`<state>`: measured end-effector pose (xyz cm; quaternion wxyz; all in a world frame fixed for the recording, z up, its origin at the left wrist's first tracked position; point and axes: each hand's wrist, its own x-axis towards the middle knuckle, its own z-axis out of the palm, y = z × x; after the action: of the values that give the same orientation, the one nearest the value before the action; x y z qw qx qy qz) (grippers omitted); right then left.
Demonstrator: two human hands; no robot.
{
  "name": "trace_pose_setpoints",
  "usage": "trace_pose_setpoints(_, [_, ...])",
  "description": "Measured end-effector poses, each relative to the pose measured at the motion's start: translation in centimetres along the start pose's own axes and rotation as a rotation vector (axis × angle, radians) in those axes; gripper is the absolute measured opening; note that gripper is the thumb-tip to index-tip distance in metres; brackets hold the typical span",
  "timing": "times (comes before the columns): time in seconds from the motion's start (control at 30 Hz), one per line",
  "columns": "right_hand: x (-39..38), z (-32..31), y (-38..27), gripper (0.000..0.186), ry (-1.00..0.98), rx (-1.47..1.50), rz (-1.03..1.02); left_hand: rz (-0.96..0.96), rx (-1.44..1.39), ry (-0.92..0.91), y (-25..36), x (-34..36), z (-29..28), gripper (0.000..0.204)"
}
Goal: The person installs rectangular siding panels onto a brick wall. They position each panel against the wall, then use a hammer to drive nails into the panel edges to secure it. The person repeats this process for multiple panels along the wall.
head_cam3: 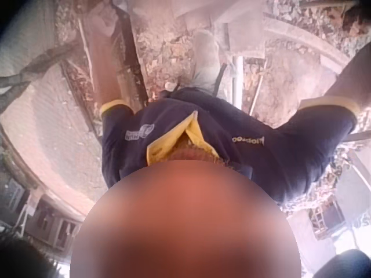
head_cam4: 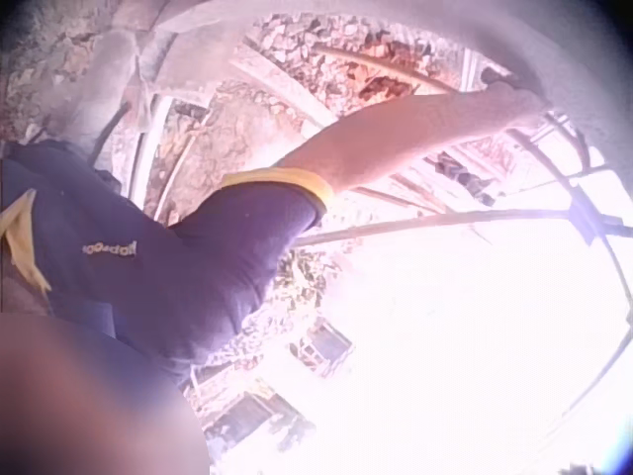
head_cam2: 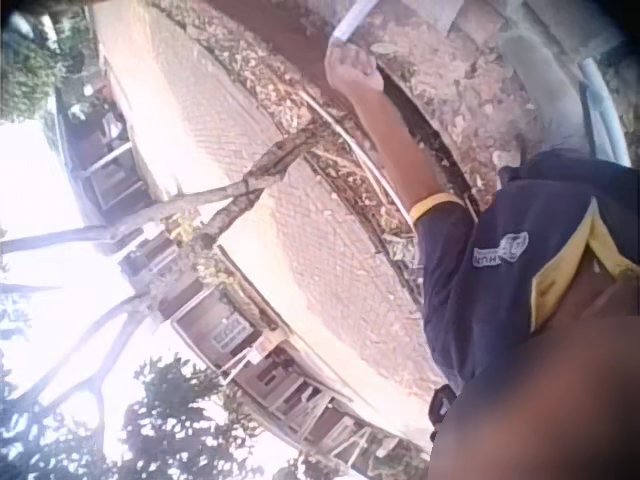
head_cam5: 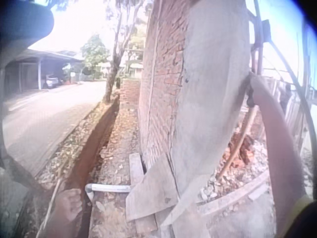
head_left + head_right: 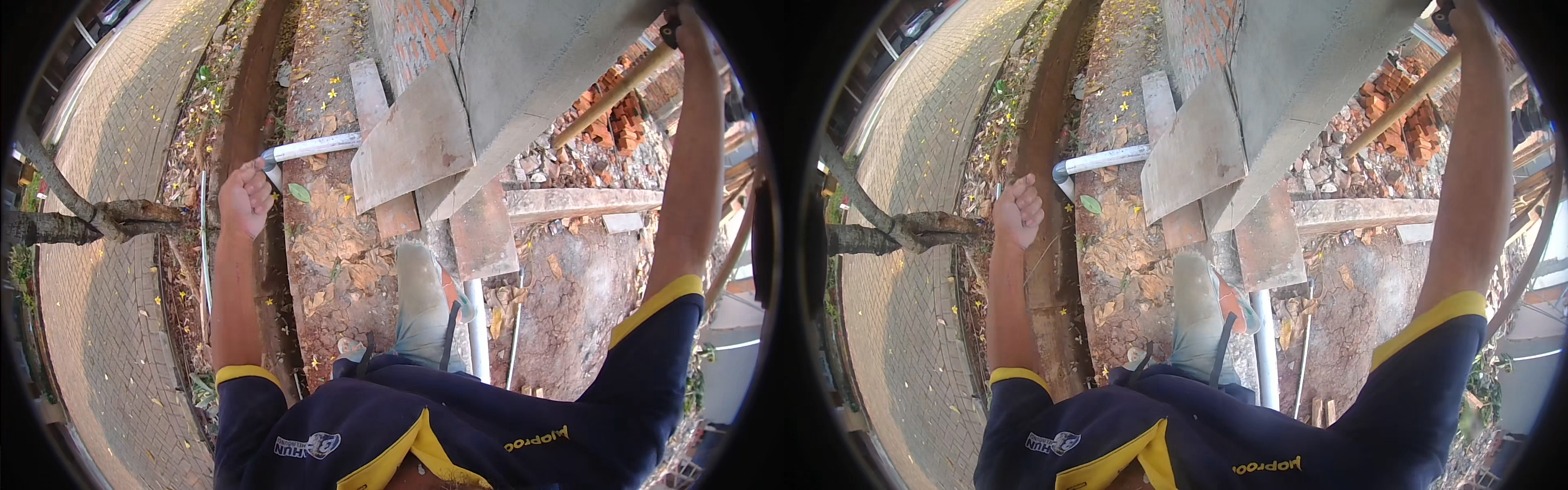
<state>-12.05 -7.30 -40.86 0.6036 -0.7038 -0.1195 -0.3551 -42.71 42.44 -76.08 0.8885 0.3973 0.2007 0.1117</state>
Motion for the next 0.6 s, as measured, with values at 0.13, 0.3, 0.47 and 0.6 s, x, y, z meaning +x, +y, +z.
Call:
trace_pose_setpoints(0.13, [-15.7,-1.2,-0.4,0.029,0.137,0.129,0.141,-0.309,-0.057,0.126,-7.7,-6.7,-3.1,0.018])
trace_pose_setpoints(0.3, [-44.5,1.4,1.6,0.027,0.185,-0.020,0.249,-0.467,0.023,-0.124,-12.3,-9.5,-0.9,0.021])
trace_pose_setpoints(0.47, [-59.2,4.6,2.2,0.027,-0.011,0.008,0.488,-0.472,0.175,-0.616,-13.1,-8.9,2.7,0.042])
trace_pose_setpoints(0.6, [-63.6,4.9,3.9,0.033,-0.184,-0.025,0.638,-0.384,0.483,-0.487,-16.3,-7.9,3.6,0.057])
